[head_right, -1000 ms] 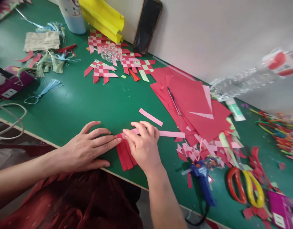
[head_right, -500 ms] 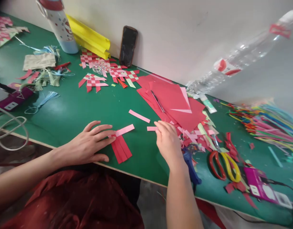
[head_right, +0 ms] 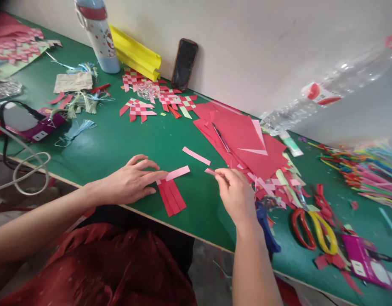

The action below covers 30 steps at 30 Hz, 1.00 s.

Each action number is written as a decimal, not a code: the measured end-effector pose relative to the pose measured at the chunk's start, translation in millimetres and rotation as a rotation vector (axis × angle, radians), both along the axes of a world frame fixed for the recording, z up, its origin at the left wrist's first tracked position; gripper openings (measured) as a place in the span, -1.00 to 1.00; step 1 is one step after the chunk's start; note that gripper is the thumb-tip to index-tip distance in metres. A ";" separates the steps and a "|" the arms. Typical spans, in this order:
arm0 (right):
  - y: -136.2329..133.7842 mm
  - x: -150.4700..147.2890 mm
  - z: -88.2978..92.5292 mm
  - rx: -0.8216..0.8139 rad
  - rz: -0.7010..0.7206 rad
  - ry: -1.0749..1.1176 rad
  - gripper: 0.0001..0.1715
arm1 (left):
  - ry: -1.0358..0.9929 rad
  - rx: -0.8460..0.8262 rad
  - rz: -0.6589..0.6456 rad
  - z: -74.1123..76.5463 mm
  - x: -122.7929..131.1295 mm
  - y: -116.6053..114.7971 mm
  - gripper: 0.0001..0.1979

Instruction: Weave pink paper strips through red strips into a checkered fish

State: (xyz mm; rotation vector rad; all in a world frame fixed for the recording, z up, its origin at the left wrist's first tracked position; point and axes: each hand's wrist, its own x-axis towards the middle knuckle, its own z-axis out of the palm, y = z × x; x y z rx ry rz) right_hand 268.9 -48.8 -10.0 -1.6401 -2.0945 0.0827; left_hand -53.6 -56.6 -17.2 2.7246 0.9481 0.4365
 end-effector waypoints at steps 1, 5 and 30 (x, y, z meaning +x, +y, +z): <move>-6.6 -5.4 4.1 -0.023 -0.014 0.063 -0.81 | -0.001 -0.007 0.007 0.4 0.8 2.8 -0.59; -34.4 -28.1 13.7 -0.103 0.043 0.189 -0.84 | -0.003 -0.040 -0.009 1.8 2.9 10.9 -0.58; -80.6 -76.6 -7.6 -0.026 0.381 -0.038 -0.76 | -0.056 -0.040 -0.127 5.9 7.9 36.3 -0.78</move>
